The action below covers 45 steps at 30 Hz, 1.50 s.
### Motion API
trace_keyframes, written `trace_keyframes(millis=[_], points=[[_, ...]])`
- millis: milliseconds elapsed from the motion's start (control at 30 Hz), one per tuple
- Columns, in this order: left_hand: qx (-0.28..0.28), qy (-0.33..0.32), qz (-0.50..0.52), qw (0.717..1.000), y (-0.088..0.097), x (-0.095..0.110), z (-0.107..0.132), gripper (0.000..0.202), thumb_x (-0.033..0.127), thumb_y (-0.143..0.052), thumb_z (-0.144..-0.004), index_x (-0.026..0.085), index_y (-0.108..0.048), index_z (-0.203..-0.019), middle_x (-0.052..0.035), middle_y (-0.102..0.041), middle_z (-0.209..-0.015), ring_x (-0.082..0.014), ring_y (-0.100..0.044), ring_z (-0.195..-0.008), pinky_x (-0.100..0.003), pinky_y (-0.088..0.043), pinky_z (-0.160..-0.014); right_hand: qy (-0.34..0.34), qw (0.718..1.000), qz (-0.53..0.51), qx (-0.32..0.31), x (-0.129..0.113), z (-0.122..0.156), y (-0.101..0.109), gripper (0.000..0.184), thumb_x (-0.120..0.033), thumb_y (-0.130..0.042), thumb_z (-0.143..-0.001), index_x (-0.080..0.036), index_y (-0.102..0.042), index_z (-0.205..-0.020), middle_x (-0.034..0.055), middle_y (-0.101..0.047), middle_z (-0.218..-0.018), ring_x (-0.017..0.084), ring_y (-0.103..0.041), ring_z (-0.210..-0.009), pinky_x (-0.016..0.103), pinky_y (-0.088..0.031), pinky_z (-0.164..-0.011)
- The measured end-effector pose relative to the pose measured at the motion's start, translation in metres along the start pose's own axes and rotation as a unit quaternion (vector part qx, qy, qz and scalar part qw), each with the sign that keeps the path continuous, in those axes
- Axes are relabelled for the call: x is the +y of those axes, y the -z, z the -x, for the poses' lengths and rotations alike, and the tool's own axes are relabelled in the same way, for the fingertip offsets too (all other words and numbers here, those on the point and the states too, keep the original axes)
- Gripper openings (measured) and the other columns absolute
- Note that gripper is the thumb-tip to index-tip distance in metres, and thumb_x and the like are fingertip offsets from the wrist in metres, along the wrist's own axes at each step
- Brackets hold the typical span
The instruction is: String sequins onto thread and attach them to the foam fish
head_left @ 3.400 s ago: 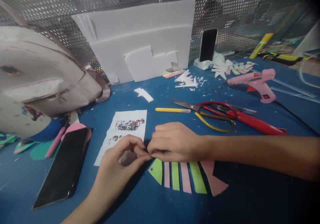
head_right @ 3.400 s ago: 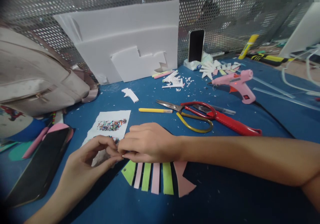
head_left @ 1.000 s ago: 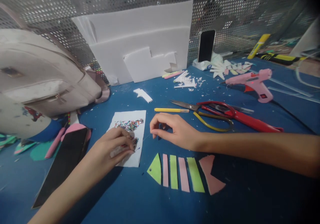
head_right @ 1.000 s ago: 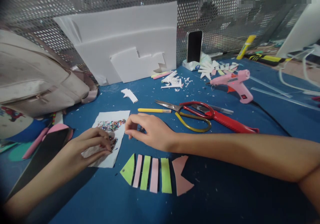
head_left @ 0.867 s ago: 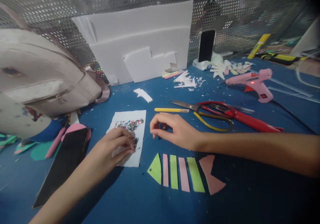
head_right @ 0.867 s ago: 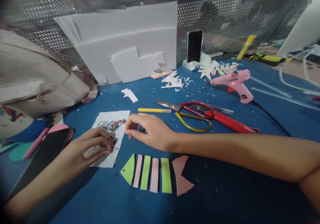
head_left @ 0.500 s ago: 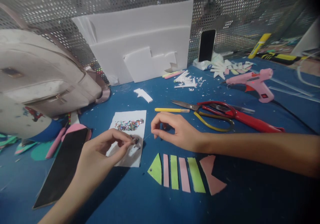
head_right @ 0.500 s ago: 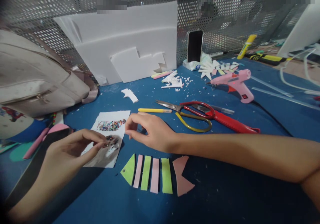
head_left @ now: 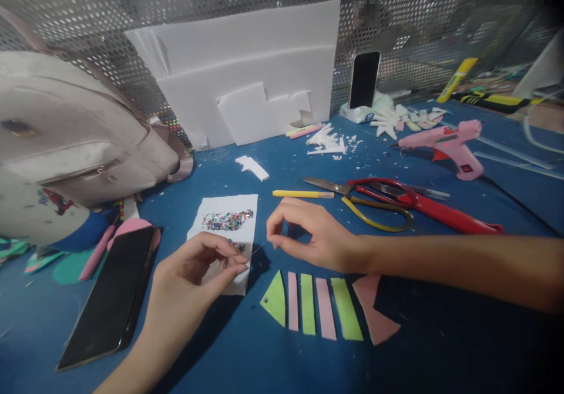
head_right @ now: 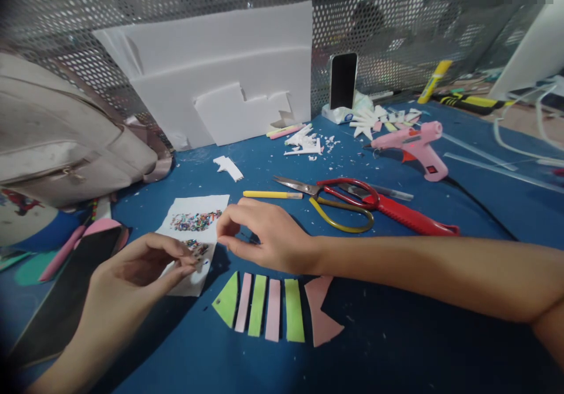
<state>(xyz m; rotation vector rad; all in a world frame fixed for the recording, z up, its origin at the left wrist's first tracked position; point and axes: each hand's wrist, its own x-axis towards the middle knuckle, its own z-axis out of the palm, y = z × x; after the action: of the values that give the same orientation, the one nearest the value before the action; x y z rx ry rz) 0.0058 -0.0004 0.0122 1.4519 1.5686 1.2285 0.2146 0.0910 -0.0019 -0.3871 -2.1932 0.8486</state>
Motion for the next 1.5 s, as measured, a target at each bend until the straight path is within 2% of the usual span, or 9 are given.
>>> trace_keyframes(millis=[333, 800, 1000, 1333, 1500], points=[[-0.023, -0.016, 0.003, 1.0, 0.0006, -0.0009, 0.0009, 0.013, 0.015, -0.075, -0.072, 0.021, -0.065, -0.077, 0.0023, -0.07, -0.072, -0.0115, -0.067, -0.071, -0.018, -0.053, -0.069, 0.003, 1.0, 0.007, -0.004, 0.0012, 0.0002, 0.0001, 0.005, -0.018, -0.053, -0.093, -0.017, -0.056, -0.089, 0.0021, -0.061, -0.088, 0.012, -0.054, -0.083, 0.026, -0.043, -0.073], [0.006, -0.001, 0.016, 1.0, -0.0021, 0.0033, 0.0015, 0.012, 0.016, -0.074, -0.071, 0.021, -0.064, -0.077, 0.0019, -0.07, -0.072, -0.011, -0.066, -0.07, -0.018, -0.052, -0.069, 0.009, 1.0, 0.009, -0.004, -0.0008, -0.0006, 0.0009, 0.005, -0.018, -0.054, -0.093, -0.017, -0.057, -0.088, 0.002, -0.061, -0.087, 0.013, -0.054, -0.083, 0.027, -0.044, -0.073], [-0.012, 0.004, 0.006, 1.0, 0.0008, 0.0015, 0.0002, 0.013, 0.018, -0.075, -0.071, 0.02, -0.064, -0.077, 0.0006, -0.07, -0.072, -0.0122, -0.067, -0.07, -0.019, -0.053, -0.067, 0.014, 1.0, 0.008, 0.005, 0.001, -0.0002, -0.0002, 0.005, -0.019, -0.054, -0.093, -0.017, -0.057, -0.089, 0.0021, -0.061, -0.086, 0.013, -0.054, -0.081, 0.027, -0.044, -0.073], [-0.012, 0.003, 0.01, 1.0, -0.0015, -0.0002, 0.0003, 0.013, 0.019, -0.074, -0.073, 0.02, -0.063, -0.078, 0.0001, -0.07, -0.072, -0.0127, -0.067, -0.07, -0.021, -0.053, -0.068, 0.009, 1.0, 0.009, 0.004, -0.0001, -0.0001, 0.0004, 0.005, -0.018, -0.054, -0.092, -0.017, -0.057, -0.087, 0.0015, -0.061, -0.086, 0.012, -0.054, -0.081, 0.026, -0.044, -0.072], [0.01, 0.009, 0.016, 1.0, -0.0048, 0.0041, 0.0018, 0.012, 0.018, -0.073, -0.072, 0.019, -0.063, -0.077, 0.0001, -0.07, -0.072, -0.013, -0.066, -0.07, -0.022, -0.053, -0.068, 0.009, 1.0, 0.013, 0.004, -0.001, -0.0004, 0.001, 0.006, -0.018, -0.054, -0.092, -0.017, -0.056, -0.087, 0.0014, -0.061, -0.085, 0.012, -0.054, -0.081, 0.026, -0.044, -0.072]])
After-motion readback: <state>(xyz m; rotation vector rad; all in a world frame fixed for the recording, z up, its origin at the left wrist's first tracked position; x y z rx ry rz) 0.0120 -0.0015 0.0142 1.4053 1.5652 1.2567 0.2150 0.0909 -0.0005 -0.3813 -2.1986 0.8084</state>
